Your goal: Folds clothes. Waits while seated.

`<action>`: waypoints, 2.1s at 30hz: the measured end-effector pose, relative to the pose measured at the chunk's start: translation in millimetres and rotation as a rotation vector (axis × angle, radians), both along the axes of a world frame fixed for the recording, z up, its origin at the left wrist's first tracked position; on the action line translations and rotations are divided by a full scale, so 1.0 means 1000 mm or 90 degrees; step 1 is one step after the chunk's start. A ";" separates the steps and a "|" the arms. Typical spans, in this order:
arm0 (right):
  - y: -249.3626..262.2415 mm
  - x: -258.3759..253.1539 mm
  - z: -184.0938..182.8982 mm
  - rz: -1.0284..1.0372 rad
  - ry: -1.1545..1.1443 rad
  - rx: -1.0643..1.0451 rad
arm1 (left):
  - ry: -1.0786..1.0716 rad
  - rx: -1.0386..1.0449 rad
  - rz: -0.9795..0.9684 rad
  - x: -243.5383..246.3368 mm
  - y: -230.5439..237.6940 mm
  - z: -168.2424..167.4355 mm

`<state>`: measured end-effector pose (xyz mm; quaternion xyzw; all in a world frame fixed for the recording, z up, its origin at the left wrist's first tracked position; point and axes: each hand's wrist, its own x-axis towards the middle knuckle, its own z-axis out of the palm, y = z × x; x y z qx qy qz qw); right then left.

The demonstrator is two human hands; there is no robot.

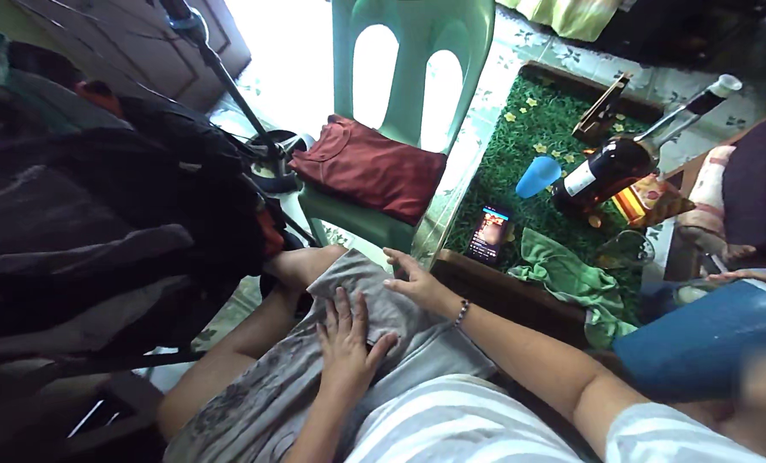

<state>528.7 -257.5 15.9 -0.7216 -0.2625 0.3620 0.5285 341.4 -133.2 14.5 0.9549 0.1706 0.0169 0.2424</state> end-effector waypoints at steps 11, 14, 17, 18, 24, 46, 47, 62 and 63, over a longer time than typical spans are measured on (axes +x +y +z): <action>0.018 0.011 0.017 0.068 0.189 -0.077 | 0.032 -0.052 -0.015 -0.004 0.006 0.004; 0.020 0.011 0.028 0.070 0.297 0.005 | 0.029 -0.064 -0.014 -0.003 0.006 0.005; 0.023 0.014 0.040 0.080 0.300 0.058 | 0.040 -0.077 -0.013 0.002 0.006 0.011; 0.023 0.014 0.047 0.077 0.289 0.066 | 0.040 -0.072 -0.011 0.005 0.005 0.014; 0.000 0.033 0.077 0.098 0.162 0.067 | 0.044 -0.083 -0.007 0.035 0.000 0.038; 0.077 -0.072 0.195 0.241 -0.124 0.172 | -0.226 -0.778 0.261 -0.050 0.034 0.180; 0.086 -0.090 0.197 0.280 -0.107 0.196 | -0.246 -0.847 0.293 -0.066 0.041 0.182; 0.096 -0.151 0.066 0.782 -0.054 0.188 | -0.382 -0.741 0.627 -0.291 0.093 0.088; 0.094 -0.150 0.050 0.808 -0.078 0.137 | -0.361 -0.749 0.643 -0.299 0.095 0.071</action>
